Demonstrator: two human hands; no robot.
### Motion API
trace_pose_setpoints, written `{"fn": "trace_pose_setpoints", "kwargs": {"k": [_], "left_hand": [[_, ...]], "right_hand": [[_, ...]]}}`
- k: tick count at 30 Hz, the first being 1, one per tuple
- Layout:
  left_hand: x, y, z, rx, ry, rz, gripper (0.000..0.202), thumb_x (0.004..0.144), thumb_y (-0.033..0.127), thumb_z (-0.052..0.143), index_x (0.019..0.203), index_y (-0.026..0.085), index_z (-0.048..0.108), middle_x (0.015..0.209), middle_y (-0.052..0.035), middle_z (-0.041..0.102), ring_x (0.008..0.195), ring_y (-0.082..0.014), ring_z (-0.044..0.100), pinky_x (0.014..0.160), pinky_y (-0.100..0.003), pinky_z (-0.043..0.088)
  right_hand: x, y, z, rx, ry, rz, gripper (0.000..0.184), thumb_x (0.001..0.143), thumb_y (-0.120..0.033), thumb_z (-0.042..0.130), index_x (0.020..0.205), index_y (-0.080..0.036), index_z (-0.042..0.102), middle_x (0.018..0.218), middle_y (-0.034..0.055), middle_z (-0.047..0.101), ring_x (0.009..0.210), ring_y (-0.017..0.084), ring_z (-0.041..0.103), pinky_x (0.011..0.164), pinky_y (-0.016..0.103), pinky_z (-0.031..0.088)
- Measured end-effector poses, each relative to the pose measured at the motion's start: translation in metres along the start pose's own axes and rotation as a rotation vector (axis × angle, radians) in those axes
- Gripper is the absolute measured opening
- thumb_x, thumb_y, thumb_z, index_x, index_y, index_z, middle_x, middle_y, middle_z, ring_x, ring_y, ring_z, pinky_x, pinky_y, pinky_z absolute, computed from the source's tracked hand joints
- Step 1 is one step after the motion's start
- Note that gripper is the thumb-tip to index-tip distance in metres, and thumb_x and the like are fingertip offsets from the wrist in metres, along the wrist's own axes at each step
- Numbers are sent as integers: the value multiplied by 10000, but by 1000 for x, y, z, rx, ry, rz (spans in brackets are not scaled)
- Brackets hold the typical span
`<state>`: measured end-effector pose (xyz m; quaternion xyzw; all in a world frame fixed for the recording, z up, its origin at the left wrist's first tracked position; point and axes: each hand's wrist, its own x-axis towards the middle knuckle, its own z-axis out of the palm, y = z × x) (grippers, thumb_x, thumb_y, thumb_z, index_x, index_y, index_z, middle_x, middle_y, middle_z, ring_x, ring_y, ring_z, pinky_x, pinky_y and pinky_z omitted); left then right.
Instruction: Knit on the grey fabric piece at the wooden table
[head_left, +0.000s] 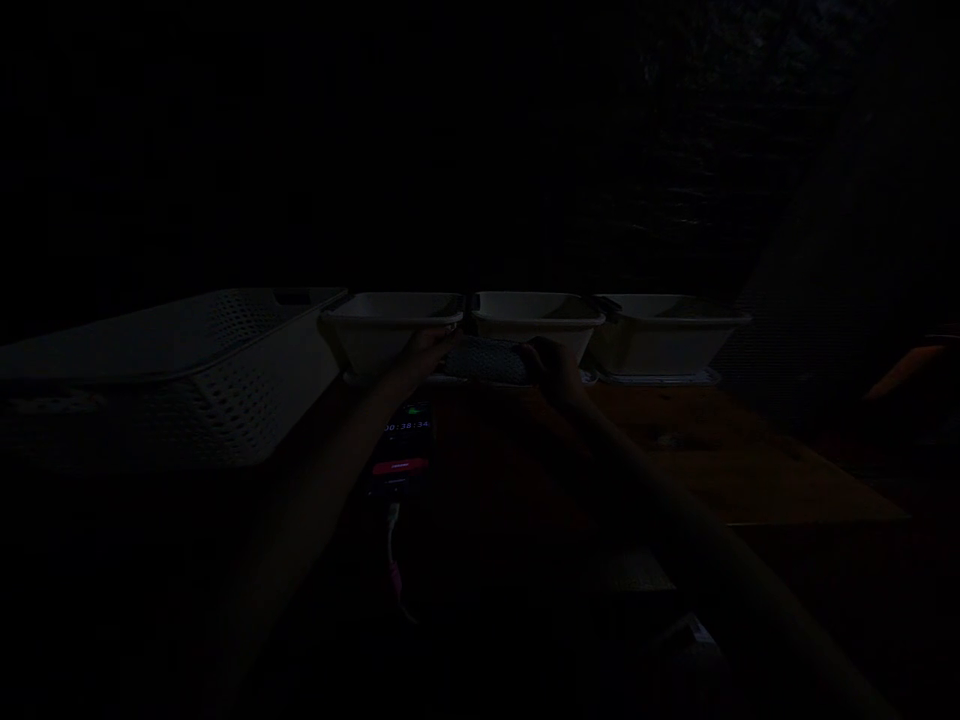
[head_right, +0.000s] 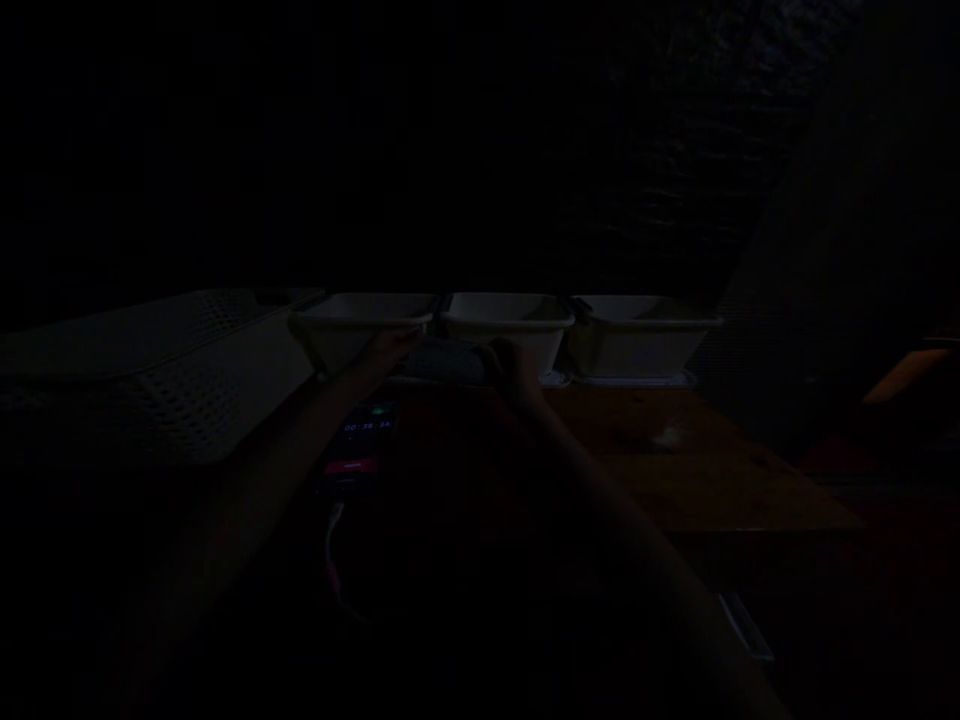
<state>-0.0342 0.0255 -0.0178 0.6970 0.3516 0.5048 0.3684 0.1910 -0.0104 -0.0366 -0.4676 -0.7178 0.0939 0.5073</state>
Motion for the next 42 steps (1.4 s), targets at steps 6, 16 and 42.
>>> {"fn": "trace_pose_setpoints", "kwargs": {"k": [6,16,42], "left_hand": [[-1,0,1,-6,-3,8,403,723,525,574,790,131,621,670,-1,559,580,-102,491,542,-209,341],[-3,-2,2,78,-42,-97,450,723,576,533,824,150,636,683,-22,582,596,-126,508,535,-224,343],[-7,2,11,361,-141,184,270,773,408,539,832,176,664,845,-39,655,805,-184,574,733,-289,405]], "right_hand": [[0,-2,-2,-3,-2,-12,486,814,-545,393,751,-98,575,651,38,537,574,66,444,515,180,288],[1,-7,-4,-91,-44,-30,477,819,-529,401,815,-103,617,728,67,595,658,100,518,552,188,320],[-11,-13,11,275,-243,77,507,753,-580,467,893,-104,569,783,73,618,622,96,556,510,181,397]]}}
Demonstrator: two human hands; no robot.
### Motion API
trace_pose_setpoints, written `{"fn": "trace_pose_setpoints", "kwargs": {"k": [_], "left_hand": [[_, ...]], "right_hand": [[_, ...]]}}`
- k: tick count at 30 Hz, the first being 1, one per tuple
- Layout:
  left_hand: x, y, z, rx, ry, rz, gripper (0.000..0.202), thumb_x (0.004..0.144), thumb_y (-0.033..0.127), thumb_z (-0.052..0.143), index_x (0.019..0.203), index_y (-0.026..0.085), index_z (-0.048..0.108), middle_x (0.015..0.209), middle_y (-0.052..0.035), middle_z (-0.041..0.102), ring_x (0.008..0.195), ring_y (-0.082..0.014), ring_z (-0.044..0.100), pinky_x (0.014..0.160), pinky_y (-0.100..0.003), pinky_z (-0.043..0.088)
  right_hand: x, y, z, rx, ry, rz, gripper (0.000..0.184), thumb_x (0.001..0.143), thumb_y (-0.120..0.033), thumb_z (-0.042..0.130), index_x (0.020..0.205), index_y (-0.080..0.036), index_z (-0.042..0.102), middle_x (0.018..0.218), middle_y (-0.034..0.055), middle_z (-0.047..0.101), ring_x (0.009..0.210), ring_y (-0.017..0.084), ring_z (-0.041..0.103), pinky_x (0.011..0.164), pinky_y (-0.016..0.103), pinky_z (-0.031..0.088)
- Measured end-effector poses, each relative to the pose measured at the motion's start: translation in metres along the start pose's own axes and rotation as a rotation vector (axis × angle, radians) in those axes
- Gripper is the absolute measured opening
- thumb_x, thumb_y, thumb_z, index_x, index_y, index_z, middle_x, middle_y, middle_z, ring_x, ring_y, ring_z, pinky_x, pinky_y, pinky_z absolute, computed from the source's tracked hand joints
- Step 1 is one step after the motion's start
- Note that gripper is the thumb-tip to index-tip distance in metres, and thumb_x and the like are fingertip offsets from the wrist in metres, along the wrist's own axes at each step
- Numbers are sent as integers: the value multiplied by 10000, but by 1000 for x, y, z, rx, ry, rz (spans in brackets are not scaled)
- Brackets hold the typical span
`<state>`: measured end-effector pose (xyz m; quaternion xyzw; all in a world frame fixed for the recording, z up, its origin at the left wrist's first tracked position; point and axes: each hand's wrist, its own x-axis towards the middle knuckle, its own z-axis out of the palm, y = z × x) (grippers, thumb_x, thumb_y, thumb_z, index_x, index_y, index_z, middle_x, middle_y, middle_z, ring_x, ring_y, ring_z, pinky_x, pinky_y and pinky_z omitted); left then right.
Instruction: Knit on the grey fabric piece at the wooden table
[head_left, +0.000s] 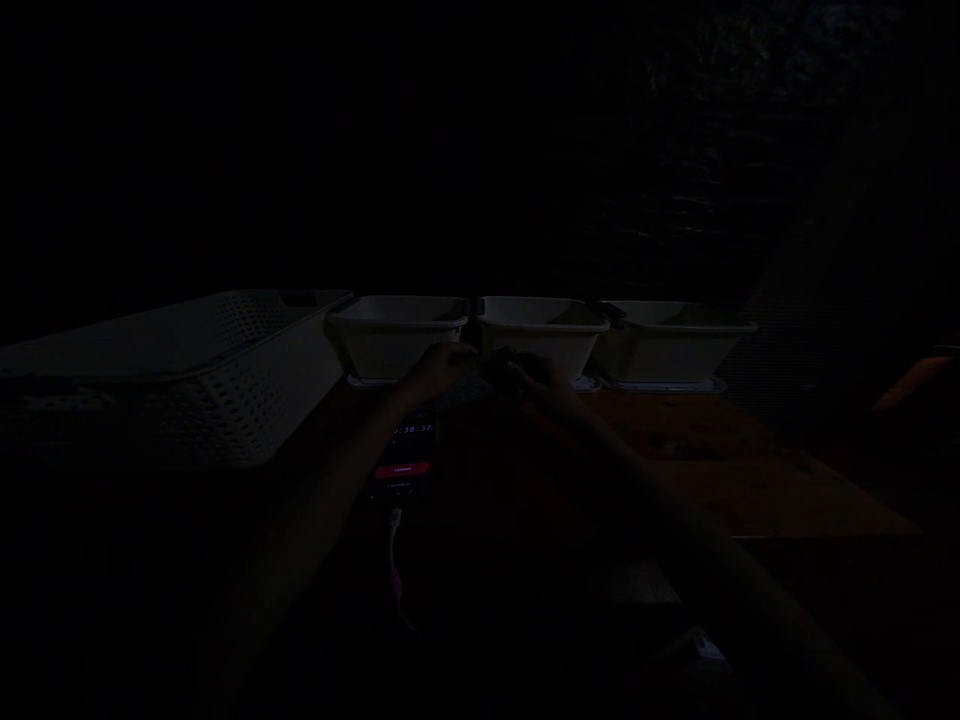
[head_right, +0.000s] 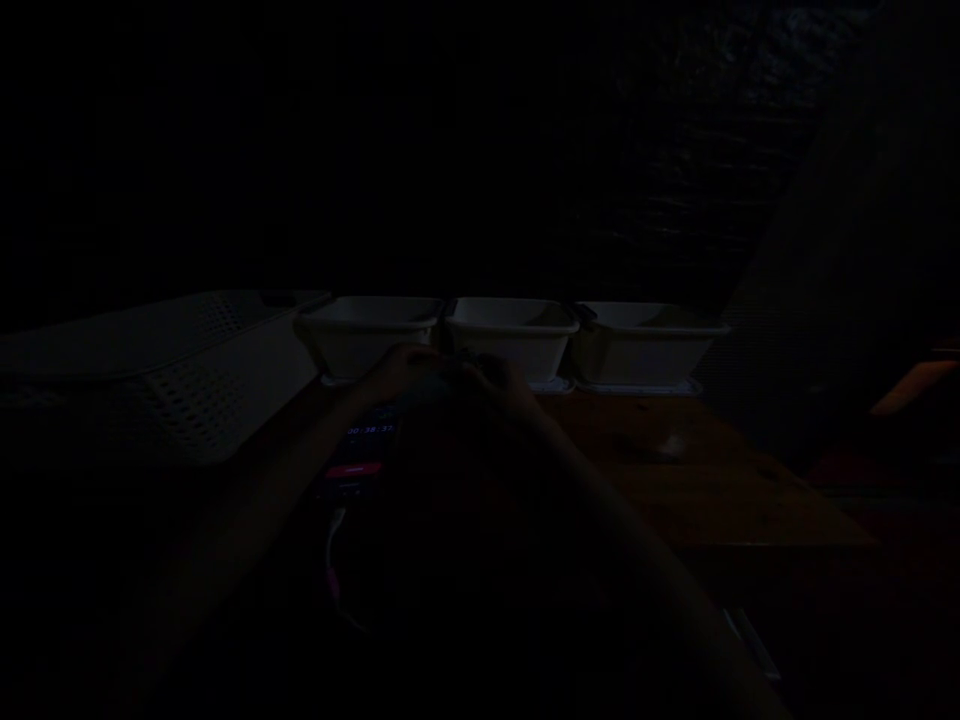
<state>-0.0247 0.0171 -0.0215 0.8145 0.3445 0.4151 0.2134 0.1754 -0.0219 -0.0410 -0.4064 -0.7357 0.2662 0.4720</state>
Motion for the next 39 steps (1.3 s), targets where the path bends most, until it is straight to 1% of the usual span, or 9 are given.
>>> {"fn": "trace_pose_setpoints", "kwargs": {"k": [2,4,9,14,18,22,26,32,39], "left_hand": [[2,-3,-2,0,68,4,287,781,418,527,822,165,656,832,-44,644,795,-176,567,727,-287,402],[4,-6,-3,2,89,13,309,789,430,511,822,156,648,821,-43,634,790,-170,562,724,-281,398],[0,-6,-1,69,20,26,345,820,453,450,840,158,627,756,-25,608,723,-161,546,644,-257,374],[-5,-1,2,184,-16,45,359,845,456,397,779,162,592,640,2,535,608,-139,491,557,-245,310],[-5,3,1,177,-2,50,346,845,453,396,759,164,566,622,10,497,595,-130,456,542,-236,286],[-5,3,1,165,-7,50,343,844,452,397,760,162,562,642,7,506,607,-128,454,556,-236,293],[-5,4,3,84,-32,27,366,833,483,404,796,159,570,684,3,532,632,-129,476,578,-237,322],[-5,8,4,-168,-157,-98,416,802,525,451,914,146,580,799,-31,582,695,-141,523,601,-243,354],[-1,-1,8,-182,-120,-86,447,794,555,447,868,139,592,770,-39,592,684,-144,532,608,-251,362]], "right_hand": [[2,3,0,60,-42,42,512,720,-580,515,900,-104,566,795,89,628,617,106,575,504,191,422],[3,5,0,84,-63,53,506,699,-573,546,869,-97,571,784,100,631,606,108,581,496,193,436],[3,0,0,212,-38,65,490,698,-555,557,851,-89,566,819,110,633,601,109,594,497,194,462],[0,-5,0,308,-9,82,493,703,-569,541,847,-97,540,796,92,614,581,110,591,467,189,452],[2,-1,-1,282,28,60,496,692,-582,543,809,-100,541,743,70,595,555,93,570,459,177,433],[3,1,-2,217,70,2,484,686,-574,554,747,-95,542,652,50,566,532,89,551,464,180,421],[2,-1,-2,218,81,18,473,696,-566,547,751,-97,545,653,55,578,534,97,562,467,182,421],[0,-8,-3,267,46,50,445,694,-543,568,719,-100,537,604,42,549,517,86,541,469,181,408],[-1,-15,-3,333,13,103,434,654,-528,614,702,-105,530,592,19,531,512,78,522,488,202,430]]}}
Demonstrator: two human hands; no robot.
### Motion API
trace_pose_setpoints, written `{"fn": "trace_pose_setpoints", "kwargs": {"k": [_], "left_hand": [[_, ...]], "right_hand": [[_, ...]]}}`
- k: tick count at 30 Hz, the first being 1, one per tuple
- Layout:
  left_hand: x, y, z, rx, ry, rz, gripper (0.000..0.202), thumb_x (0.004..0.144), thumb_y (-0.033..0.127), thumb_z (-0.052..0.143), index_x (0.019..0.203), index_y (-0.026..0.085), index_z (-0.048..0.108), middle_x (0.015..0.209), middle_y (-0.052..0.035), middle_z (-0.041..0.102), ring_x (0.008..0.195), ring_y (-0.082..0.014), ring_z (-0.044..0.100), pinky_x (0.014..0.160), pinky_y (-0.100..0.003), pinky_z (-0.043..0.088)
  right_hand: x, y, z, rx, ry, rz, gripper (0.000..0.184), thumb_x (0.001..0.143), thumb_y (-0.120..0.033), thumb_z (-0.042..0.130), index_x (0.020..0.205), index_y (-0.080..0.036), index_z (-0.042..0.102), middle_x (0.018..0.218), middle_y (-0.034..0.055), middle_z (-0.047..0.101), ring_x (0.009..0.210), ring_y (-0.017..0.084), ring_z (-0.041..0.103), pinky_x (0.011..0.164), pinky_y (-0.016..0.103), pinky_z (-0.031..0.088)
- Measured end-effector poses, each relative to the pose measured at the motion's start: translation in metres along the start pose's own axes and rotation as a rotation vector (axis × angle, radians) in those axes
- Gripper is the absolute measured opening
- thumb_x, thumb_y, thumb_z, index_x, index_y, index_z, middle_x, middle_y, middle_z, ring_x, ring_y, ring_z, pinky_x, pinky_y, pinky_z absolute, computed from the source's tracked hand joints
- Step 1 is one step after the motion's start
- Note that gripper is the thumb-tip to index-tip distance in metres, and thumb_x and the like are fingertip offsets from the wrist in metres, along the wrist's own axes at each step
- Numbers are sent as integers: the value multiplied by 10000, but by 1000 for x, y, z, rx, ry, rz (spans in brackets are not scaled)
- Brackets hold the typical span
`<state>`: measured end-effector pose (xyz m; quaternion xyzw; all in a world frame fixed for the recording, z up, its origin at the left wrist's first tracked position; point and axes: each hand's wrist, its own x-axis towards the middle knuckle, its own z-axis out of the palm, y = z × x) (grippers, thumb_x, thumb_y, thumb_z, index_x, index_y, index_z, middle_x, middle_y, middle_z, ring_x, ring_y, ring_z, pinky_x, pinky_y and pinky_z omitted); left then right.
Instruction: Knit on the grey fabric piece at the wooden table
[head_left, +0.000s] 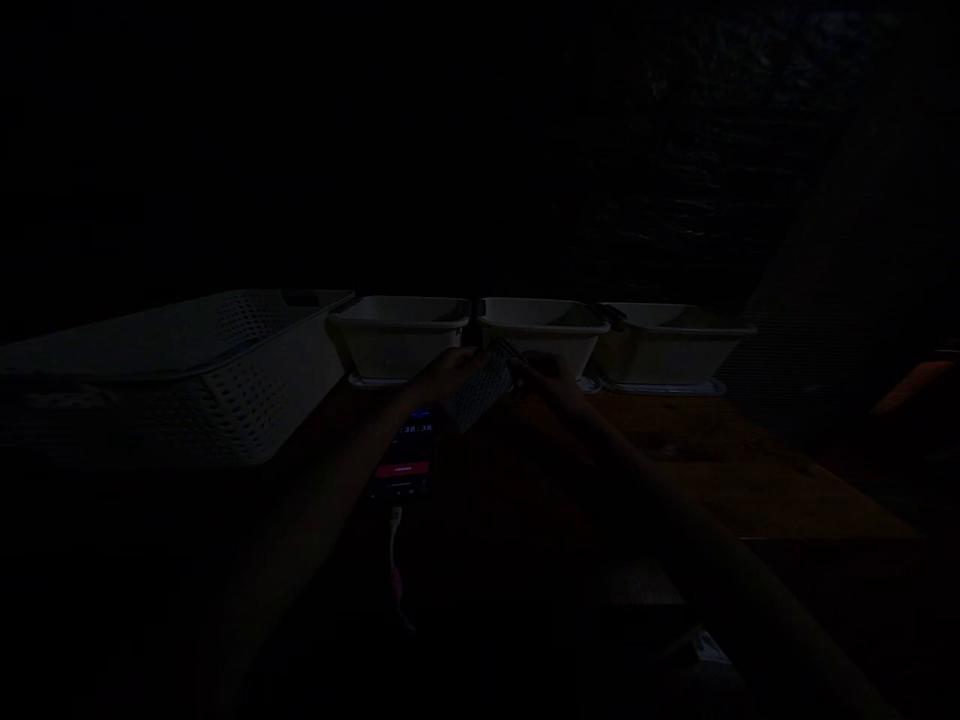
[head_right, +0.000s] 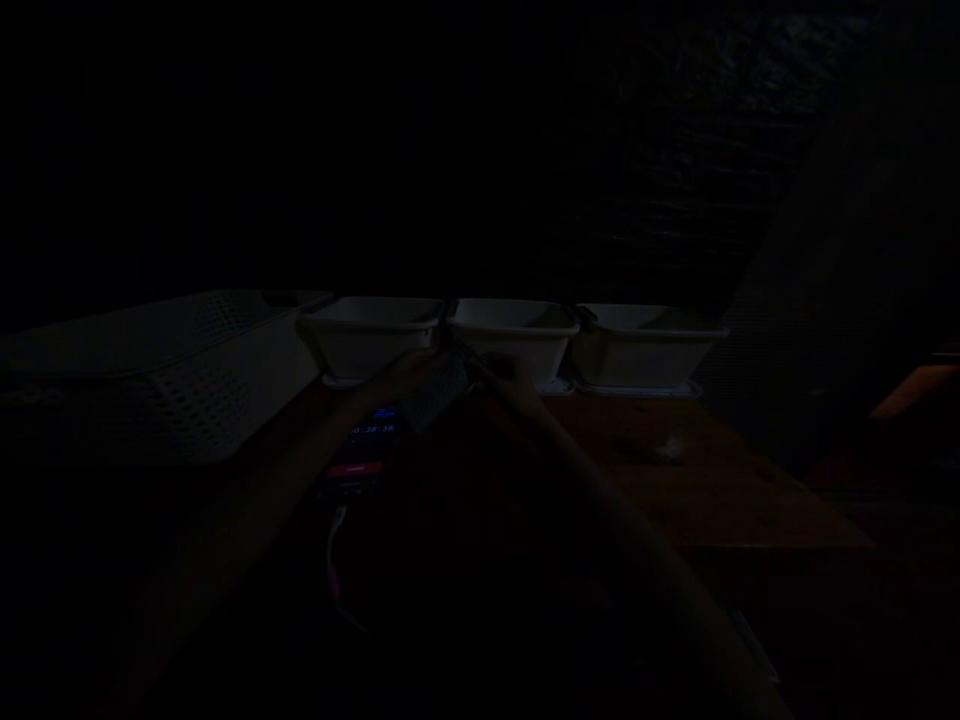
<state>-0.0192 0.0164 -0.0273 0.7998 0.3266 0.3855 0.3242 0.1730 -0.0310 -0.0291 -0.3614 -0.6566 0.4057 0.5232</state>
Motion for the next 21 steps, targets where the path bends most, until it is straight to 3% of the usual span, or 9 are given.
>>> {"fn": "trace_pose_setpoints", "kwargs": {"k": [4,12,21], "left_hand": [[2,-3,1,-22,4,6,432,791,537,466,907,137,577,788,-41,593,676,-140,533,598,-247,368],[2,2,1,16,147,72,402,815,498,446,863,116,564,778,-25,572,699,-132,517,602,-226,372],[3,-2,2,83,99,104,390,820,480,443,877,113,560,820,-30,576,755,-143,528,654,-234,382]], "right_hand": [[1,1,1,20,0,12,453,637,-533,625,748,-100,550,601,19,536,510,79,521,477,196,427],[-1,7,4,26,-115,111,485,669,-547,595,769,-73,575,735,82,608,586,98,575,536,206,457],[5,18,-1,24,-129,58,498,627,-538,625,735,-54,587,674,71,600,554,97,564,520,200,442]]}}
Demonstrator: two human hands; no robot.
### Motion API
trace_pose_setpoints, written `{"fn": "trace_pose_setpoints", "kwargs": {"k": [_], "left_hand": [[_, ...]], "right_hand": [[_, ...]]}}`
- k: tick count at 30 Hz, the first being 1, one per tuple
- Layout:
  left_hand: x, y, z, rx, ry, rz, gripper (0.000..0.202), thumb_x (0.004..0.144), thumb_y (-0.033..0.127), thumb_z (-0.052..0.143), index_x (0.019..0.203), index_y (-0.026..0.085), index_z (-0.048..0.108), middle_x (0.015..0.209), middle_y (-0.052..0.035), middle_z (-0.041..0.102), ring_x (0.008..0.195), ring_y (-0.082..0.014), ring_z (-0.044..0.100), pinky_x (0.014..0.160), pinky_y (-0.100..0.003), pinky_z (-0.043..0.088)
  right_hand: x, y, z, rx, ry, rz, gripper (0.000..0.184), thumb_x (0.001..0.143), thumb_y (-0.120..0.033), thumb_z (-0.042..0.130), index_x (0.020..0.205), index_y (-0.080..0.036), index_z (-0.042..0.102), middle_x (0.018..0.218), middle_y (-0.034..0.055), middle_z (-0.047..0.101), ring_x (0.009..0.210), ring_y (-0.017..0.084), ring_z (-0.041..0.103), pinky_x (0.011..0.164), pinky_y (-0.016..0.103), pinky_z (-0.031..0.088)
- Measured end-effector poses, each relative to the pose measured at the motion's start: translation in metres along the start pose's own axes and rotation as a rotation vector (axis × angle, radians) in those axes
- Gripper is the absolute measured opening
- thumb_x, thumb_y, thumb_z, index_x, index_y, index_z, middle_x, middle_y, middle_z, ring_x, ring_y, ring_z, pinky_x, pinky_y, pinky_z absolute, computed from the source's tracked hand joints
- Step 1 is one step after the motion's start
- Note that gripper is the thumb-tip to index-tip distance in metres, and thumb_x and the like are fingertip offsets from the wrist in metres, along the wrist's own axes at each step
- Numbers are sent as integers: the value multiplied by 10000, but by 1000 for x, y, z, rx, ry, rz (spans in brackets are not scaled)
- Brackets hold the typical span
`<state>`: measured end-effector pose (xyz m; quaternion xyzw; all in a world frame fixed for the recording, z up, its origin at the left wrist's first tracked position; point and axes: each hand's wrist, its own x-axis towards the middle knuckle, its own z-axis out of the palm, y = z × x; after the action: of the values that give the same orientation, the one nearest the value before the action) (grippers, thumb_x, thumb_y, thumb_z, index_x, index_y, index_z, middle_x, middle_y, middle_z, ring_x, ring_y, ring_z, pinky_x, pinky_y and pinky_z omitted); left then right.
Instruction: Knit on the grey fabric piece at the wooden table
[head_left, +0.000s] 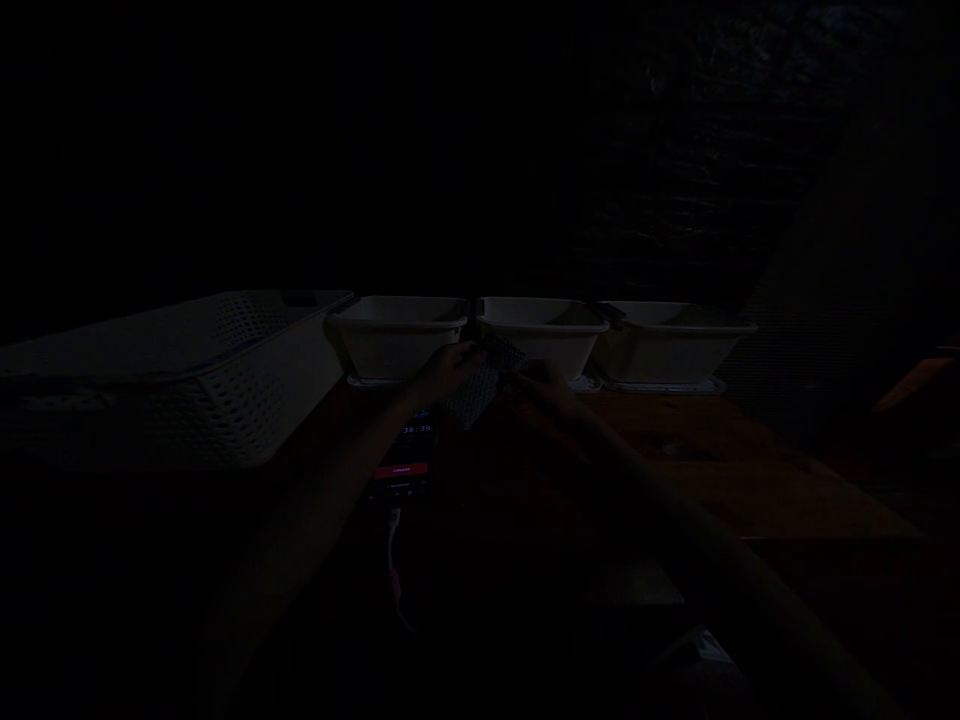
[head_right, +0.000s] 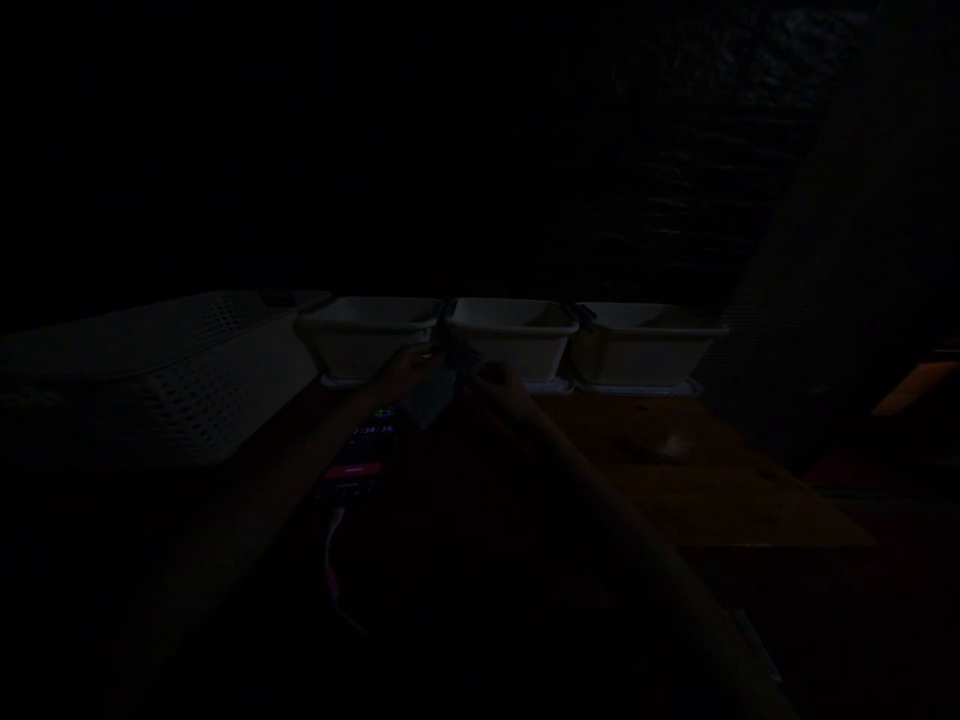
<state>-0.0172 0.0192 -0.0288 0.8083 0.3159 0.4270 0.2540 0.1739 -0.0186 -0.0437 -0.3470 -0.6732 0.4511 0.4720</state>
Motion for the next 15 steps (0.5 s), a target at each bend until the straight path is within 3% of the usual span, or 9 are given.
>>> {"fn": "trace_pose_setpoints", "kwargs": {"k": [10,15], "left_hand": [[-2,-1,2,67,51,47,373,849,461,400,867,124,559,815,-30,576,739,-137,527,664,-245,391],[-2,0,3,116,58,14,371,846,457,406,891,124,563,809,-33,578,713,-135,524,645,-245,394]], "right_hand": [[-7,-3,13,-182,-3,110,568,675,-610,540,717,-46,592,628,67,570,484,46,466,459,161,346],[-3,8,12,-202,-4,69,537,650,-581,577,687,-45,571,607,57,556,488,49,450,451,159,319]]}}
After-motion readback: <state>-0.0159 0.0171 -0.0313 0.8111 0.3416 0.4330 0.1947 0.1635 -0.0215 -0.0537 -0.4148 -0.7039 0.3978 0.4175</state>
